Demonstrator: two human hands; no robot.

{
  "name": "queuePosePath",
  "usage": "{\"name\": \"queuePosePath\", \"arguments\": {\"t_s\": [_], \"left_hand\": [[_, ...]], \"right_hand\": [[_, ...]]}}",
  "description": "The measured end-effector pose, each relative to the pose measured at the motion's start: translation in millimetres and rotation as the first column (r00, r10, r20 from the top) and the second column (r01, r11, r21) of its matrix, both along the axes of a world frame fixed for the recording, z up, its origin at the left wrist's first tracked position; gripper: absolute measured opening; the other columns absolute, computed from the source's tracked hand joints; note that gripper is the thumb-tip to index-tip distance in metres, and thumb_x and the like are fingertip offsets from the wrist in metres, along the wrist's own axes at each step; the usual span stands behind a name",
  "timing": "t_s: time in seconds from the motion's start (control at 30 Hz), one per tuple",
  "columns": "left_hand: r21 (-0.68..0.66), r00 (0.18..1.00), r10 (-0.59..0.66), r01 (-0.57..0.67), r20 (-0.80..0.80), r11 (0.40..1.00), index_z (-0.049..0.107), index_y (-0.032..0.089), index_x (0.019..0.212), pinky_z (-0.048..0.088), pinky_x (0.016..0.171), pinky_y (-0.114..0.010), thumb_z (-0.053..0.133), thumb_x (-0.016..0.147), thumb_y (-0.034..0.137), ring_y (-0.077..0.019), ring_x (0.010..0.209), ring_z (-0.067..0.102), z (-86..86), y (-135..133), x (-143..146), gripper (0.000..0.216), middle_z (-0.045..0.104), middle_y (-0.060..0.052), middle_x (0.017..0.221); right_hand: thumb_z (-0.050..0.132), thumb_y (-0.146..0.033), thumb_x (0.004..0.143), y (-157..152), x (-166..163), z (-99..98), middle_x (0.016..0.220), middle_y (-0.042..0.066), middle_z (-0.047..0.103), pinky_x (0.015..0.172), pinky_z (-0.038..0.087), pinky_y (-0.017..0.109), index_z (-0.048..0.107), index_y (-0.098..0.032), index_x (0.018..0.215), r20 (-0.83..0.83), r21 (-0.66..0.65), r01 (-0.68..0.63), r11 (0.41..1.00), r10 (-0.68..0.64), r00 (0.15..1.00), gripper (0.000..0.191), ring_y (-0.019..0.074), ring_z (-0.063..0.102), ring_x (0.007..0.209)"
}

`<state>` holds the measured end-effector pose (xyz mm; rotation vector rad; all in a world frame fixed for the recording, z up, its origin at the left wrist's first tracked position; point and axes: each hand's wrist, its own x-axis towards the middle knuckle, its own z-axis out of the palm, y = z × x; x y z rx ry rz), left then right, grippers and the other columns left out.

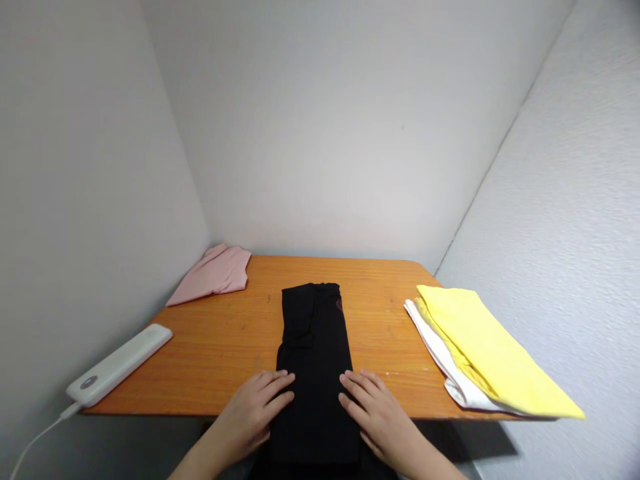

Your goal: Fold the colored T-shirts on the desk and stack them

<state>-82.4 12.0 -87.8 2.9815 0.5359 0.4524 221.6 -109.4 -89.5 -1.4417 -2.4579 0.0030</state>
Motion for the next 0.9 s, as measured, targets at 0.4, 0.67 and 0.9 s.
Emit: {"name": "queuePosePath", "arguments": {"t_s": [0.4, 0.67, 0.9], "left_hand": [[-0.585, 0.699, 0.669, -0.439, 0.255, 0.682, 0.063, 0.018, 0.108, 0.052, 0.084, -0.038, 0.040, 0.094, 0.049, -0.0282, 0.096, 0.066, 39.1, 12.2, 56.1, 0.040, 0.071, -0.010, 0.101], [-0.424, 0.559, 0.801, -0.792, -0.214, 0.439, 0.060, 0.008, 0.103, 0.049, 0.086, -0.047, 0.034, 0.088, 0.065, -0.0391, 0.103, 0.063, 26.8, 53.7, 84.6, 0.065, 0.067, -0.025, 0.105], [-0.711, 0.693, 0.715, -0.456, 0.093, 0.535, 0.052, 0.016, 0.113, 0.049, 0.092, -0.047, 0.049, 0.081, 0.063, -0.0336, 0.111, 0.061, 28.3, 52.9, 131.7, 0.057, 0.066, -0.015, 0.113]], "right_hand": [[0.032, -0.045, 0.100, 52.3, -20.5, 21.9, 0.079, 0.007, 0.065, 0.069, 0.044, 0.031, 0.060, -0.020, 0.082, -0.542, -0.239, 0.493, 0.837, -0.536, 0.647, 0.042, 0.0202, 0.059, 0.072], [0.049, -0.051, 0.093, 76.4, -28.7, 0.0, 0.085, 0.017, 0.062, 0.076, 0.044, 0.043, 0.060, -0.015, 0.086, -0.063, 0.141, 0.860, 0.491, -0.862, 0.502, 0.039, 0.0315, 0.058, 0.086], [0.042, -0.032, 0.096, 65.4, 11.8, 21.2, 0.083, 0.008, 0.064, 0.063, 0.043, 0.031, 0.049, -0.020, 0.095, -0.371, -0.099, 0.723, 0.684, -0.699, 0.611, 0.014, 0.0222, 0.060, 0.072]]}}
